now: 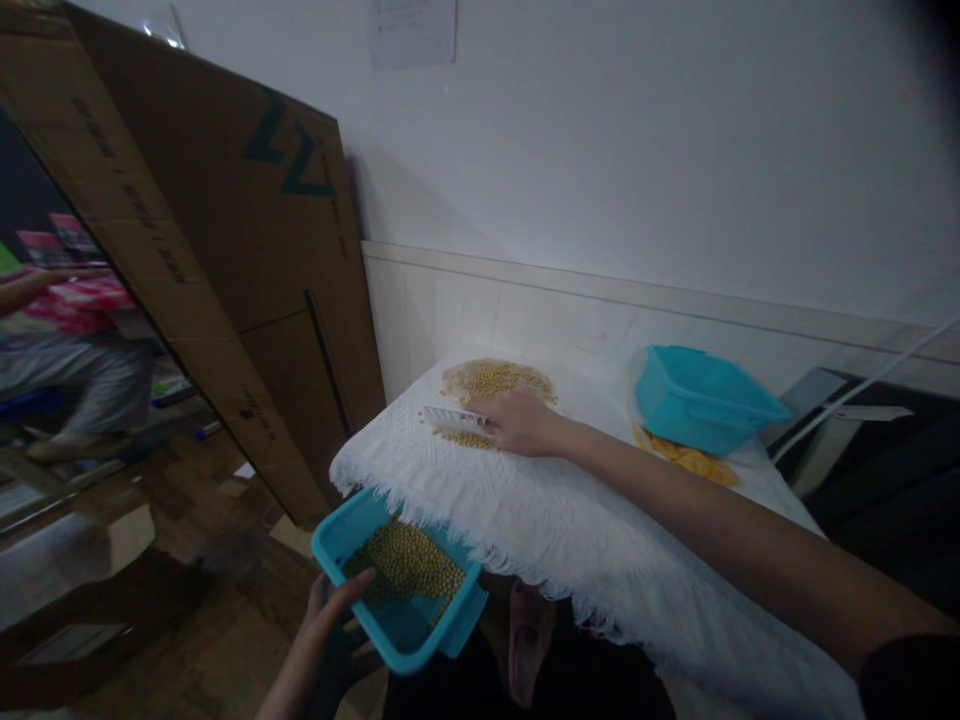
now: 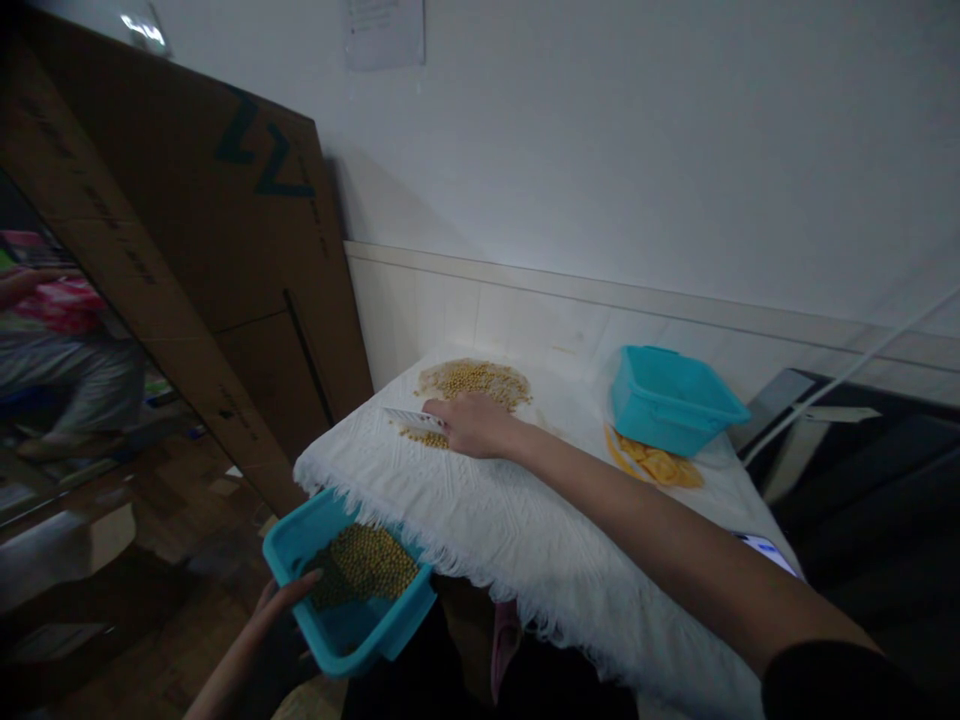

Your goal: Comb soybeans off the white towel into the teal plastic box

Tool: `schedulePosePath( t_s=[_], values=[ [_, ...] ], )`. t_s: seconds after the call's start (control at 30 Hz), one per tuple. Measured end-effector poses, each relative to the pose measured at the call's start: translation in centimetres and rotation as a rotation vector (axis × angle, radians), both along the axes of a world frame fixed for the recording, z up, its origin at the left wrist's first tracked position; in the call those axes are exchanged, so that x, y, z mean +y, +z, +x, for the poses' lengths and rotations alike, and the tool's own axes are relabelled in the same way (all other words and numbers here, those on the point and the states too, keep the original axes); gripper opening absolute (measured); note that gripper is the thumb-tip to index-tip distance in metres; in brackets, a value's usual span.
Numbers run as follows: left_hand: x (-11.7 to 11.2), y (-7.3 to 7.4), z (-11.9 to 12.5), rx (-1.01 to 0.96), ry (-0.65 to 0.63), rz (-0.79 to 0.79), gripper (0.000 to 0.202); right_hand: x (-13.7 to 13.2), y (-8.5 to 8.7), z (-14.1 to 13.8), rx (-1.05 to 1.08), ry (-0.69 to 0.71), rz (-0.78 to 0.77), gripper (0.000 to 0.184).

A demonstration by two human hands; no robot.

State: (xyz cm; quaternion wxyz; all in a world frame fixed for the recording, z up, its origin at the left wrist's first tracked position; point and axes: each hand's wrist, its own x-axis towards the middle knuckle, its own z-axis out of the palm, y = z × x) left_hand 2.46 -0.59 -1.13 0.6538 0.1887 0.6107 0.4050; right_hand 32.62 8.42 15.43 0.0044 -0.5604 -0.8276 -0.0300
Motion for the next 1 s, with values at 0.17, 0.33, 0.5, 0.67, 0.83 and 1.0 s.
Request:
schedulePosePath(
  t_s=[0.17, 0.33, 0.5, 0.67, 0.83, 1.0],
  values=[
    [-0.5, 1.2, 0.5, 0.029, -0.008, -0.004, 0.079, -1.4, 0.3, -0.4, -0.024, 0.028, -0.026, 0.032],
    [-0.8, 2.1, 0.7, 0.016, -0.034, 0.008, 0.070, -1.9, 0.9, -0.4, 0.008, 0.005, -0.046, 0.034],
    [-1.4, 3.8, 1.2, 0.024, -0.039, 0.004, 0.066, 1.1, 2.4, -0.7, 0.131, -0.014, 0.028, 0.035],
    [-1.7, 4.8, 1.5, 0.015, -0.020, -0.005, 0.064, 4.9, 2.4, -2.2, 0.184, -0.040, 0.035, 0.038],
    [-1.6, 4.5, 1.3, 0.009, -0.023, 0.009, 0.069, 6.0, 1.1, -2.9, 0.164, 0.026, 0.013, 0.038],
    [-1.5, 4.0, 1.2, 0.017, -0.001, 0.001, 0.073, 4.1, 0.8, -2.6, 0.136, 0.092, -0.006, 0.036]
  ],
)
